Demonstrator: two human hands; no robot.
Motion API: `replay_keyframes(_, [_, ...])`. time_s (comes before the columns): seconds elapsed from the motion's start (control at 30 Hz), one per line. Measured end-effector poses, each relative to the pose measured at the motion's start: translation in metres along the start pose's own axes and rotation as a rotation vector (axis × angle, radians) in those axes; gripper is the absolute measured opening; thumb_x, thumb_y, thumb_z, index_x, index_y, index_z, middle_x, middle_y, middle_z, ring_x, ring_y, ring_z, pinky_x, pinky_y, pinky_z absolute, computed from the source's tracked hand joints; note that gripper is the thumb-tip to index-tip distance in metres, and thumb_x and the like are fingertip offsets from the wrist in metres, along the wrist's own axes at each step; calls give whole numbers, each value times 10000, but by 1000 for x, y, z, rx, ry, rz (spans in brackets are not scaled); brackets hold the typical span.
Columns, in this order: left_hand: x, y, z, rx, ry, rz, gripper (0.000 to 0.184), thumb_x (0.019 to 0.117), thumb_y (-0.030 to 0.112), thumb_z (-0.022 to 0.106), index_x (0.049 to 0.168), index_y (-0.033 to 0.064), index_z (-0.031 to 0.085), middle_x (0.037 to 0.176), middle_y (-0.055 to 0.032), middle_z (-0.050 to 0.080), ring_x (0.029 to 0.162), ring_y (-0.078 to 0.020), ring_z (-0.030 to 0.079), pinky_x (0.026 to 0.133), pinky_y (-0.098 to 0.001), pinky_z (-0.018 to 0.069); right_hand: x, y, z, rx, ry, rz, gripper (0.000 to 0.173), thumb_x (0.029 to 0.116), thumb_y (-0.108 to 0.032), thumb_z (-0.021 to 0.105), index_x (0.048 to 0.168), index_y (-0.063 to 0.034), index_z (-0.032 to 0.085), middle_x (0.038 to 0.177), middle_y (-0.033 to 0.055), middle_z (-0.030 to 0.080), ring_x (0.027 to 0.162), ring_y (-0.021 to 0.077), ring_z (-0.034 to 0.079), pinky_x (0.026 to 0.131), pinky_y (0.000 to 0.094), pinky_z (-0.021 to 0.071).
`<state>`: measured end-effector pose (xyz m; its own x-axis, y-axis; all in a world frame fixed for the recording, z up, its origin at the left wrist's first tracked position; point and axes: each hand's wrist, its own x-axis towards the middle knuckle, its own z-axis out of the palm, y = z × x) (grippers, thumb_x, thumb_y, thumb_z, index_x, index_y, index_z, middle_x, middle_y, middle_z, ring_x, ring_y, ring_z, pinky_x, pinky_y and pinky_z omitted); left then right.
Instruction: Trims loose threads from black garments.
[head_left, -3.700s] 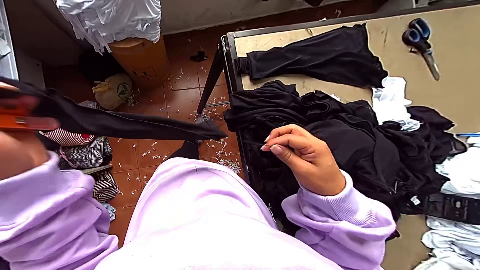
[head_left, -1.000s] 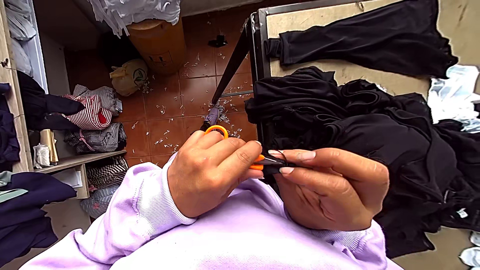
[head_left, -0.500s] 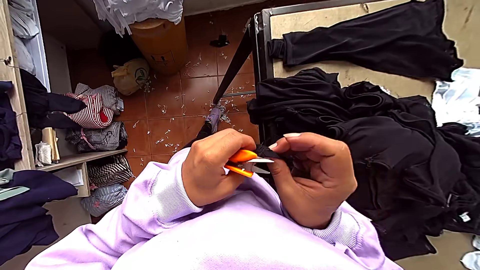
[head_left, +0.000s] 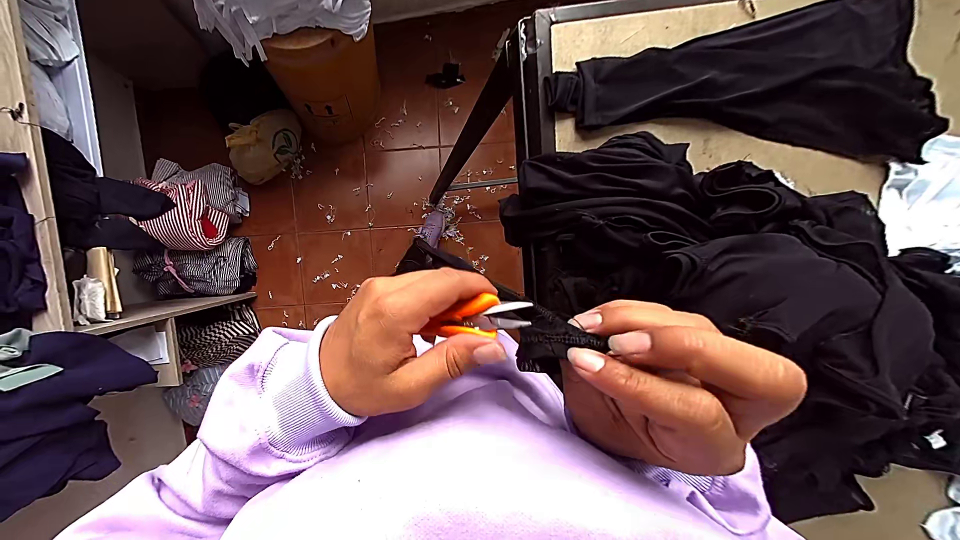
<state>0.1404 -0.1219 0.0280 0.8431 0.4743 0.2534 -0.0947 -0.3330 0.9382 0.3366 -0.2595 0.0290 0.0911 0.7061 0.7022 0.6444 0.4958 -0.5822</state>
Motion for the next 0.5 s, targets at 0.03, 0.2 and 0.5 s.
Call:
replay_keyframes(0.03, [-1, 3, 1, 31, -23, 23, 430, 1035, 310, 579, 1135, -97, 676, 945, -81, 711, 849, -41, 655, 747, -202, 570, 0, 0, -1, 1, -4, -3, 101, 950, -6, 649, 999, -92, 631, 1149, 3, 603, 1111, 139, 626, 976, 332, 569])
replay_keyframes(0.2, [0, 7, 5, 199, -16, 78, 443, 1044, 320, 560, 1167, -82, 700, 888, -82, 706, 820, -79, 652, 727, -225, 550, 1, 0, -1, -9, -20, -33, 92, 946, 18, 642, 975, -67, 622, 1143, 22, 607, 1117, 152, 634, 984, 345, 577])
replay_keyframes(0.5, [9, 10, 6, 224, -49, 147, 372, 1062, 269, 532, 1063, -52, 719, 813, -78, 687, 751, -101, 645, 650, -242, 523, 3, 1, -4, 18, -65, -85, 79, 929, 23, 669, 965, -35, 630, 1117, 63, 619, 1096, 190, 650, 964, 371, 587])
